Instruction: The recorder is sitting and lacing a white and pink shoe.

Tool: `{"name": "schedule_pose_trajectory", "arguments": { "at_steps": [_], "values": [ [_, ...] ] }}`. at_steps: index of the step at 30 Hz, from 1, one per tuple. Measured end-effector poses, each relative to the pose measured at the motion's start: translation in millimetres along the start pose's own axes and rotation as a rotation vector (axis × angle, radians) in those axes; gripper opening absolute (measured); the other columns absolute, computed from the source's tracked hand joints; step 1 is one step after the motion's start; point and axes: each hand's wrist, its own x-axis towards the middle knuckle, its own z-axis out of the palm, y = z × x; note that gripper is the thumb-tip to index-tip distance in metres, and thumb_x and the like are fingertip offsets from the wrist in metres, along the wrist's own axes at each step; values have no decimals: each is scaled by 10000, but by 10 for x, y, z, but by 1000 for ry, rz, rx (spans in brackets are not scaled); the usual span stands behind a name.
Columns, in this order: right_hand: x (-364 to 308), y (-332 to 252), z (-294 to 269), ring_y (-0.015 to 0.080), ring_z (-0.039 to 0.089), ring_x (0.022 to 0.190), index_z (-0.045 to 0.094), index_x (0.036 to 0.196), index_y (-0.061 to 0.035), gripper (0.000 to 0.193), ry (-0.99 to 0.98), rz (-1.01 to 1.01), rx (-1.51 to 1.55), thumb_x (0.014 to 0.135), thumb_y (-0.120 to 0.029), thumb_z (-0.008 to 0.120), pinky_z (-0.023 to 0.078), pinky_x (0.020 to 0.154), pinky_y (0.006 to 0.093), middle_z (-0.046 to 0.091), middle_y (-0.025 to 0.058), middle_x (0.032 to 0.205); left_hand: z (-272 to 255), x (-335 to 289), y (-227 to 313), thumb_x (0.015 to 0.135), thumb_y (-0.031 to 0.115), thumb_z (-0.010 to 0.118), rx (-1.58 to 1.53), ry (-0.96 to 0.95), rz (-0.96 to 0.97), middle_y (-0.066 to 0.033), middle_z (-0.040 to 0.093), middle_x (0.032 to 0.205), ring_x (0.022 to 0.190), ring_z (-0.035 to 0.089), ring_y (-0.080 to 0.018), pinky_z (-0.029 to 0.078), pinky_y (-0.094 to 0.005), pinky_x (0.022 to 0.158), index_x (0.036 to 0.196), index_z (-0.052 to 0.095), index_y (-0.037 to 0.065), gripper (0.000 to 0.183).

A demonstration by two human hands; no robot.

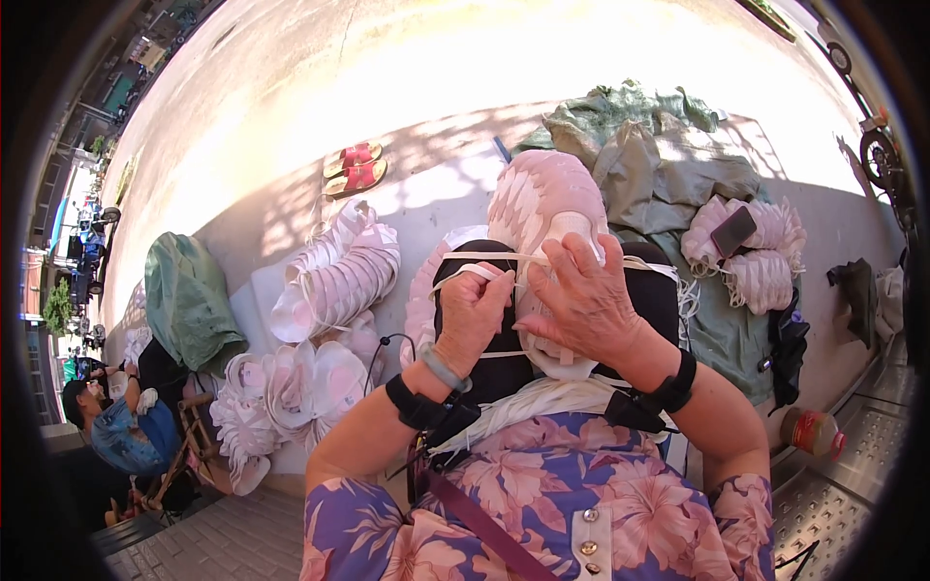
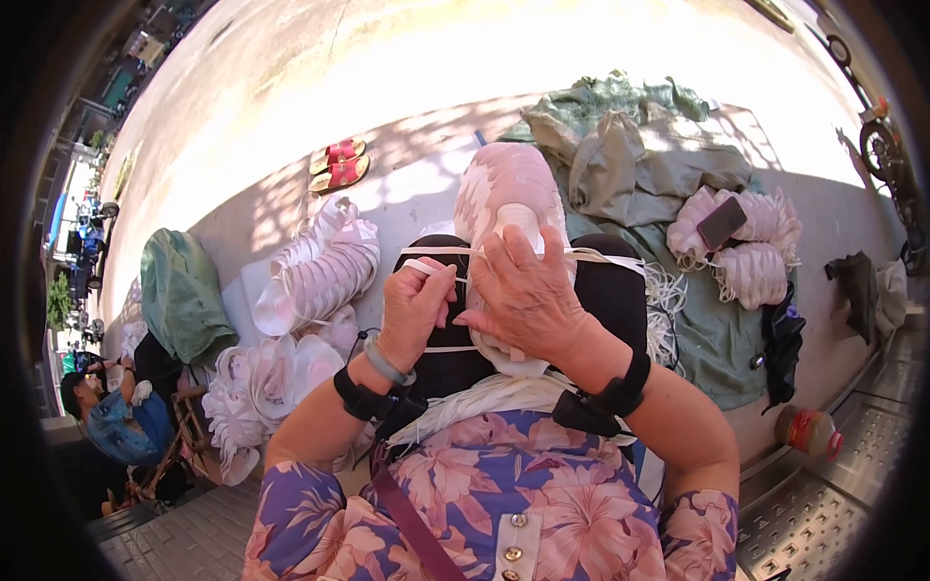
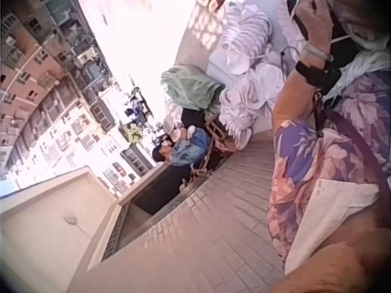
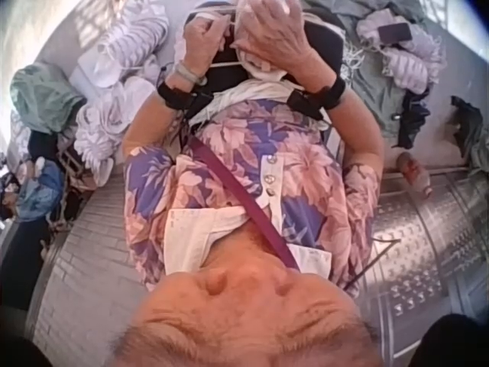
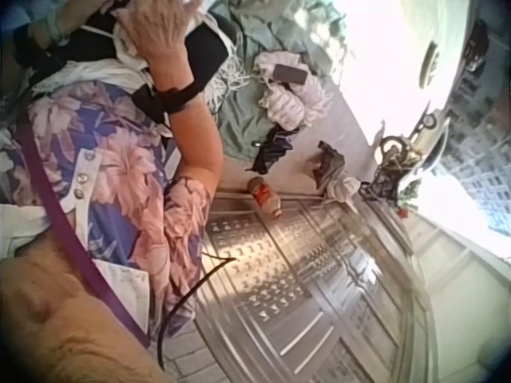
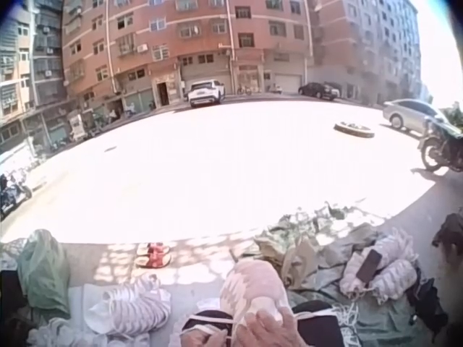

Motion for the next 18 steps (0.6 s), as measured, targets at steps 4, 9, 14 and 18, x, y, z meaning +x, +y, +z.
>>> {"name": "schedule_pose_trajectory", "arguments": {
  "at_steps": [4, 9, 14, 18],
  "values": [
    [-9, 27, 21, 277, 414, 1101, 604, 1011, -29, 682, 8, 42, -29, 606, -573, 674, 272, 950, 522, 503, 96, 1098, 59, 48, -53, 892, 126, 577, 73, -9, 107, -8, 556, 619, 427, 452, -42, 343, -191, 378, 767, 581, 26, 160],
    [-140, 144, 0, 273, 429, 1135, 592, 1049, -29, 605, 74, 18, -47, 636, -458, 699, 255, 980, 539, 497, 100, 1155, 180, 141, -178, 896, 127, 575, 136, 34, 244, 4, 555, 618, 446, 453, -33, 348, -191, 394, 772, 585, 20, 163],
    [-188, 178, 43, 269, 437, 1142, 570, 1087, -34, 556, 57, 54, 25, 649, -344, 714, 263, 991, 516, 482, 102, 1207, 213, 236, -197, 899, 127, 571, 194, 76, 305, 13, 557, 621, 463, 461, -31, 361, -190, 411, 794, 593, 20, 151],
    [-166, 160, 15, 272, 447, 1130, 560, 1105, -25, 543, 61, 92, 113, 649, -270, 727, 288, 980, 481, 484, 103, 1210, 199, 276, -211, 899, 133, 576, 178, 37, 281, 18, 557, 627, 485, 469, -26, 365, -179, 423, 801, 591, 24, 147]
  ]
}}
